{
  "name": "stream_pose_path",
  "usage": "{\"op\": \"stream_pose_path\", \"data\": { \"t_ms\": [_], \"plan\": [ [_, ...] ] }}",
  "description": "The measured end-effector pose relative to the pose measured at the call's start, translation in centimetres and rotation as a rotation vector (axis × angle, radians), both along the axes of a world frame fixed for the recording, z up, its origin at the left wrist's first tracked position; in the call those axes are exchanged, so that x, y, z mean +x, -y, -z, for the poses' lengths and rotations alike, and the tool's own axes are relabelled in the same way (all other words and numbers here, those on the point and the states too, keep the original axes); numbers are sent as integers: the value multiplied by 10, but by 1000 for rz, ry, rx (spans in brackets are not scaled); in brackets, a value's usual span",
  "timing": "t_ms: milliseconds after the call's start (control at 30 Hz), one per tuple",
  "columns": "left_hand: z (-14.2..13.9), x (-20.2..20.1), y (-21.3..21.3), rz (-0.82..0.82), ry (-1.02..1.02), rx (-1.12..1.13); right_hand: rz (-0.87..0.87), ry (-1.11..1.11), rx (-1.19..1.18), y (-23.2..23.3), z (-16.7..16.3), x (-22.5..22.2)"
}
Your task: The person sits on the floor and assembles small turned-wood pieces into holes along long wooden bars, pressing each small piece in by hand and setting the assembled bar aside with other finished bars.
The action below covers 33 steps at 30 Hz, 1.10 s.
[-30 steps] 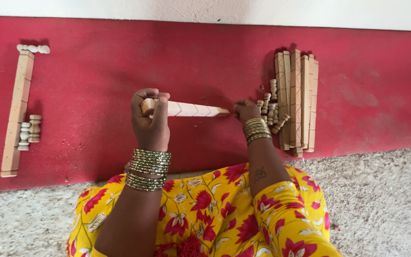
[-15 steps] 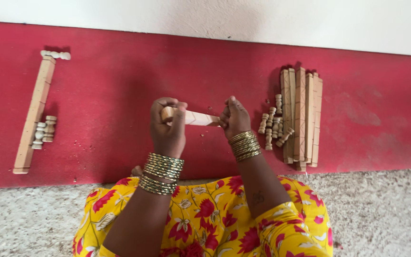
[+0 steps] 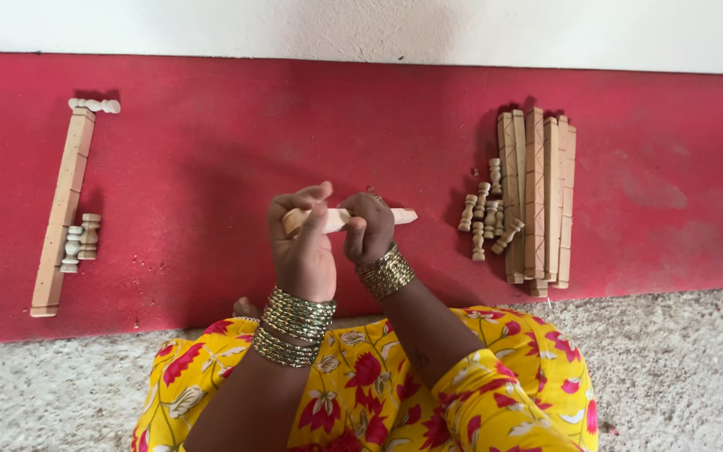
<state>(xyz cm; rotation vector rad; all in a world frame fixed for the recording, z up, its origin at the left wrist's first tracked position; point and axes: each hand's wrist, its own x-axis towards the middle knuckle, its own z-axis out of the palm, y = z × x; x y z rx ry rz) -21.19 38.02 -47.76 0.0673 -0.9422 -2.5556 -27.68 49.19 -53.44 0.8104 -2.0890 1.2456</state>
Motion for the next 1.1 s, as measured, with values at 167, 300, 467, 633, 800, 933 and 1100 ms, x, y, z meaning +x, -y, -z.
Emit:
{"op": "stream_pose_path", "data": {
  "t_ms": [167, 300, 467, 633, 800, 933, 1100],
  "plan": [
    [10, -5, 7, -82, 1, 135, 50, 71, 136, -13, 14, -8],
    [11, -6, 3, -18, 82, 266, -43, 23, 49, 6, -9, 8],
    [6, -3, 4, -24, 101, 134, -114, 105, 18, 17, -34, 17],
    [3, 5, 9, 1, 36, 144, -94, 179, -32, 7, 6, 5],
    [5, 4, 16, -7, 69, 212, 8, 319, 3, -41, 59, -21],
    [5, 2, 18, -45, 107, 202, 26, 423, -75, -43, 53, -18],
    [5, -1, 16, -23, 40, 163, -109, 200, -41, 9, -11, 17]
  ]
}}
